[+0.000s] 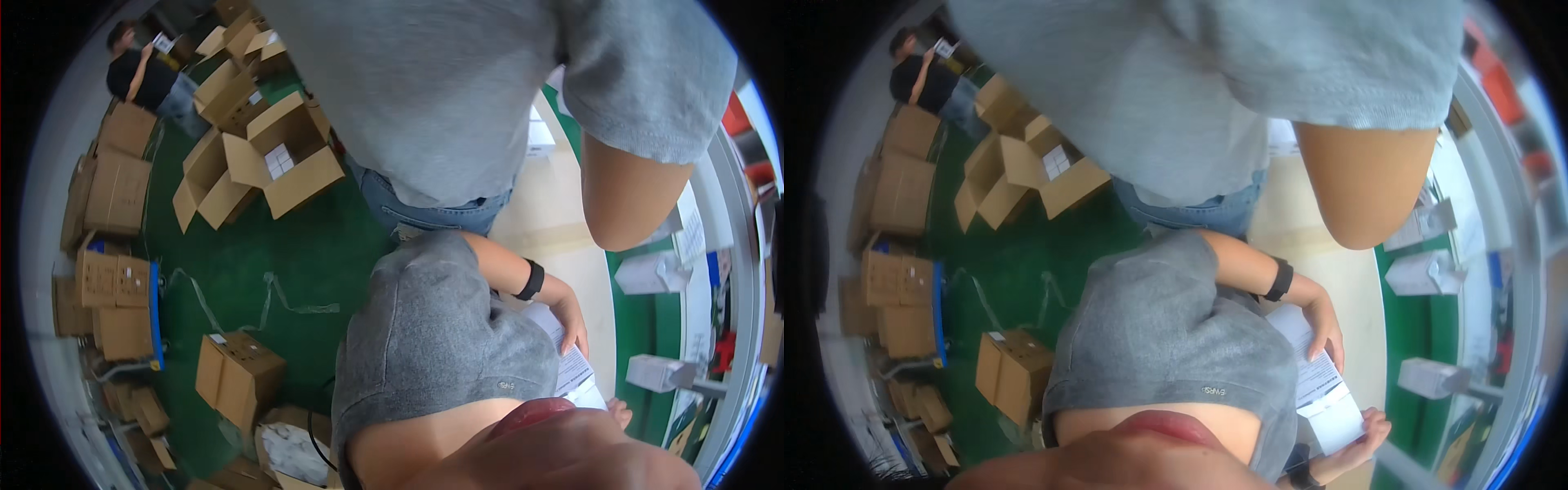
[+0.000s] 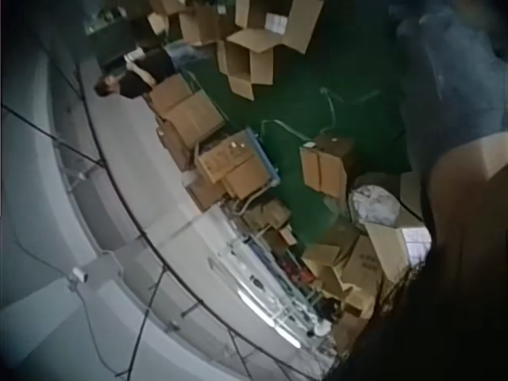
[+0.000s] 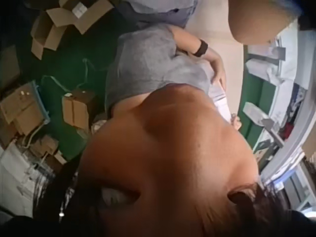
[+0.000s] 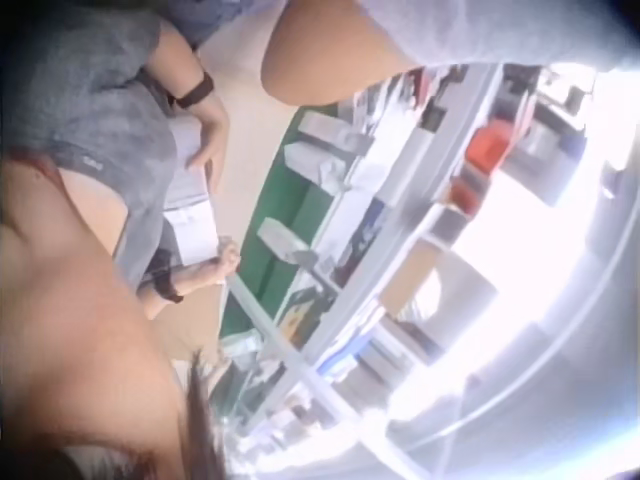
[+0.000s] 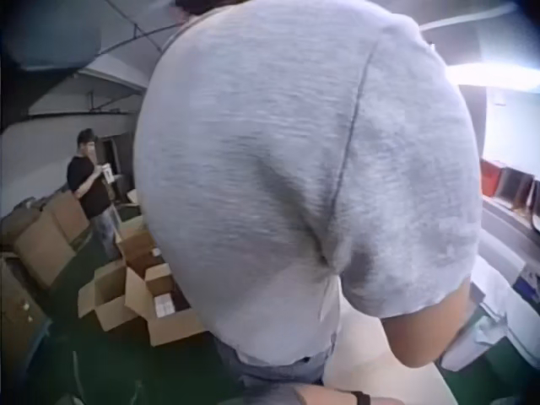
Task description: Unpacking electronic devices from a large box, inspecting them, and placing them into individual product boxes.
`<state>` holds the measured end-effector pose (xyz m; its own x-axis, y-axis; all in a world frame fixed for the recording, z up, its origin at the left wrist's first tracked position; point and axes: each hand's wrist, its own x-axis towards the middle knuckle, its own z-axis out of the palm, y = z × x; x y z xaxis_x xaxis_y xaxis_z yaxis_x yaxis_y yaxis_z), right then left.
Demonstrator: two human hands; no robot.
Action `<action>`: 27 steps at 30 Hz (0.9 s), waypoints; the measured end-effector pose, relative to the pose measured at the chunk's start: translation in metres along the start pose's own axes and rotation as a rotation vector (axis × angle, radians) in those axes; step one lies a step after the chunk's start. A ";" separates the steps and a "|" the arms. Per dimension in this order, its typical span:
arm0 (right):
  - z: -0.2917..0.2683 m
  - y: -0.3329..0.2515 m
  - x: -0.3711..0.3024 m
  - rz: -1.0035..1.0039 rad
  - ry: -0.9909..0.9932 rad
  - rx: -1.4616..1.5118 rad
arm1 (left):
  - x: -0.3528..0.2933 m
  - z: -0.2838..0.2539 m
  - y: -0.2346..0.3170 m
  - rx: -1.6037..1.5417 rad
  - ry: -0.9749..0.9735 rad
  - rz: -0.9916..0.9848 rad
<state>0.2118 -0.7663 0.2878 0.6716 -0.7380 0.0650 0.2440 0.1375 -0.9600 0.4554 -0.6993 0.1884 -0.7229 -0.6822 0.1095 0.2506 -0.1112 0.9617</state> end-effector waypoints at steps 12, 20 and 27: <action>-0.036 0.029 0.041 0.037 0.133 -0.373 | 0.056 -0.028 0.002 0.434 0.265 0.036; -0.074 0.060 0.086 -0.252 0.365 -0.605 | 0.069 -0.035 0.009 1.107 0.897 -0.088; -0.027 0.037 0.067 -0.630 0.324 -1.013 | 0.080 -0.028 0.029 1.366 0.809 -0.073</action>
<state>0.2468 -0.8280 0.2496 0.3942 -0.6393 0.6603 -0.2863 -0.7681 -0.5728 0.4228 -0.7769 0.2177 -0.0765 -0.9421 0.3265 -0.8319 0.2408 0.5000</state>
